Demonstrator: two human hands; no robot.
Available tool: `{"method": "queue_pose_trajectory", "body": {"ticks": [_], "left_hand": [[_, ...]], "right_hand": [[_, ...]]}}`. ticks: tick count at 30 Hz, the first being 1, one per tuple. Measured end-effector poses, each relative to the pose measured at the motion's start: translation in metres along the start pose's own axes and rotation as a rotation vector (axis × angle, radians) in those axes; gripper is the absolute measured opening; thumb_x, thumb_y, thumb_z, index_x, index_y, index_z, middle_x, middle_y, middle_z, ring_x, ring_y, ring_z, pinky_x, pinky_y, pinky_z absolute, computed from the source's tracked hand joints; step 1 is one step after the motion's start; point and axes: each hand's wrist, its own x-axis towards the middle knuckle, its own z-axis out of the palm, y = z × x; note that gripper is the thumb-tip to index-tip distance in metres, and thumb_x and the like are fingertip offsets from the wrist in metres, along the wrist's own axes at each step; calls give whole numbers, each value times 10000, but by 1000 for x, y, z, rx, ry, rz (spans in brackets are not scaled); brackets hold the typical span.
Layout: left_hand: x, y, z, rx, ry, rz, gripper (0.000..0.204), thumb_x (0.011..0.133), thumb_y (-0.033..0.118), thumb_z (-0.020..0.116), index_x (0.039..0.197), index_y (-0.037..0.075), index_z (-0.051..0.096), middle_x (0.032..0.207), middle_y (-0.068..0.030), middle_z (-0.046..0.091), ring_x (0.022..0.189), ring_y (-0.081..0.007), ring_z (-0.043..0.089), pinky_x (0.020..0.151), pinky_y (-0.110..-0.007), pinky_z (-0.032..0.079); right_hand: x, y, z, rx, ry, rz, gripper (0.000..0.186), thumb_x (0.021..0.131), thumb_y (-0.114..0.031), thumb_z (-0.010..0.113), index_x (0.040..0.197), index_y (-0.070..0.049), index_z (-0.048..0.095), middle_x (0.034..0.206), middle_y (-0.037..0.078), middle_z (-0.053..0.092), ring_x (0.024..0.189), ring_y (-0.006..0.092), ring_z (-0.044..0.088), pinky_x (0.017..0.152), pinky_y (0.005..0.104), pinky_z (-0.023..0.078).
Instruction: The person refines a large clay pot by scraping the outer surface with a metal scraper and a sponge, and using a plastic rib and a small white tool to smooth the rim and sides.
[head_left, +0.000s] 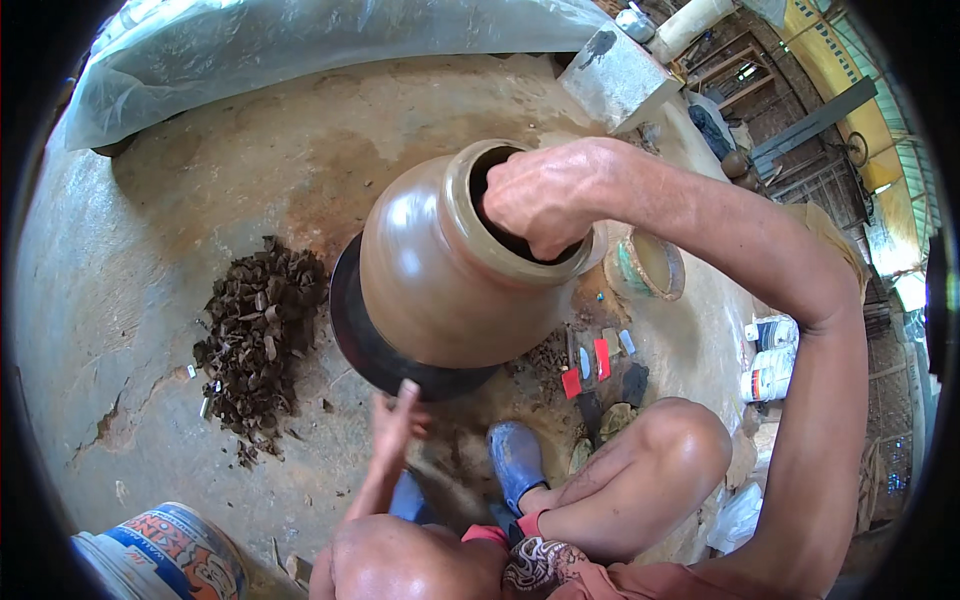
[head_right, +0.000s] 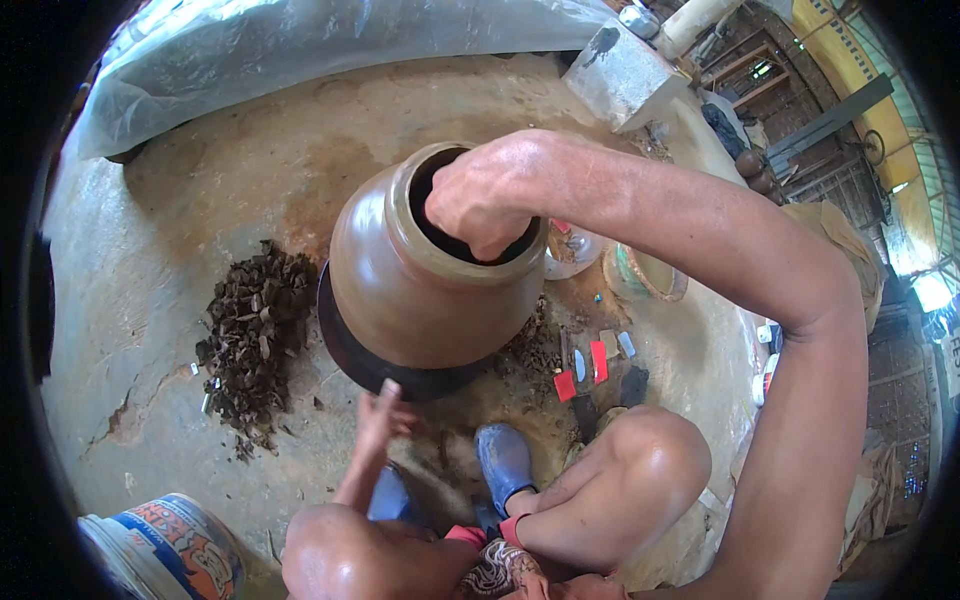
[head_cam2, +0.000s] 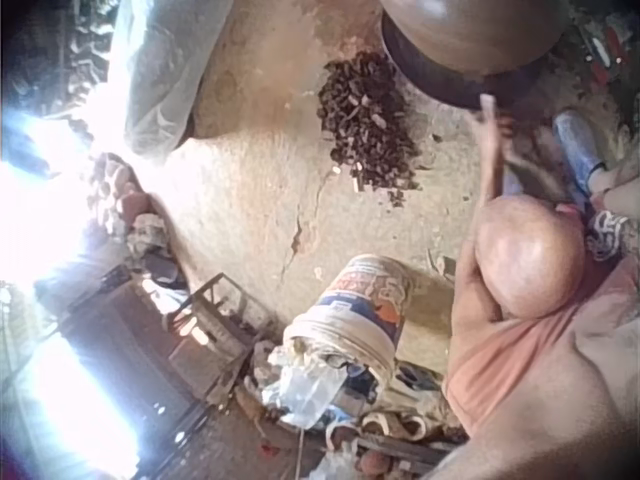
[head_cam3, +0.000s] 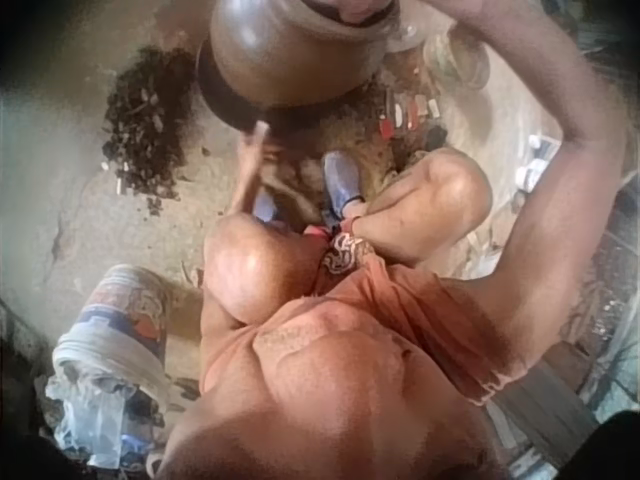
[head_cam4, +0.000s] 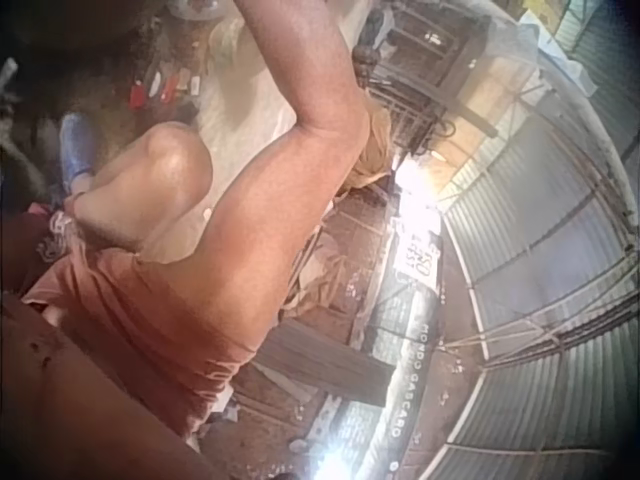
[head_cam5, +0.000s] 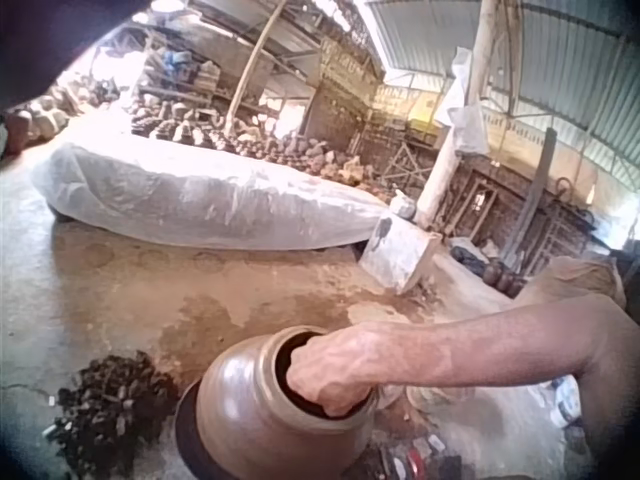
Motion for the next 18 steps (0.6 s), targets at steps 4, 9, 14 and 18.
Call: {"method": "queue_pose_trajectory", "body": {"ticks": [4, 9, 14, 18], "left_hand": [[59, 62, -7, -144, 165, 175, 653, 1020, 610, 571, 1242, -5, 556, 949, -76, 682, 905, -214, 627, 826, -386, 490], [16, 4, 39, -97, 334, 177, 539, 1060, 533, 542, 1098, -4, 517, 798, -139, 603, 596, -197, 598, 565, -340, 508], [-7, -11, 33, -86, -155, -71, 676, 1023, 529, 611, 1382, 3, 386, 975, -174, 655, 674, -222, 706, 487, -313, 519], [59, 43, -24, -186, 110, 128, 658, 1062, 584, 491, 1377, 8, 524, 935, -44, 643, 686, -102, 549, 610, -274, 508]], "right_hand": [[-5, 10, 12, 54, -39, 43, 203, 710, -54, 693, 877, 58, 725, 881, 247, 733, 838, 401, 719, 719, 473, 589], [-5, 2, -5, 16, 5, 57, 177, 702, -54, 677, 826, 68, 711, 844, 247, 729, 801, 399, 718, 682, 474, 583], [-10, 1, -1, 31, 1, 57, 173, 699, -50, 663, 815, 72, 705, 817, 245, 727, 778, 402, 720, 671, 470, 586], [-4, 2, 5, 51, 0, 73, 183, 703, -52, 663, 830, 72, 706, 833, 248, 730, 788, 400, 724, 679, 470, 589]]}}
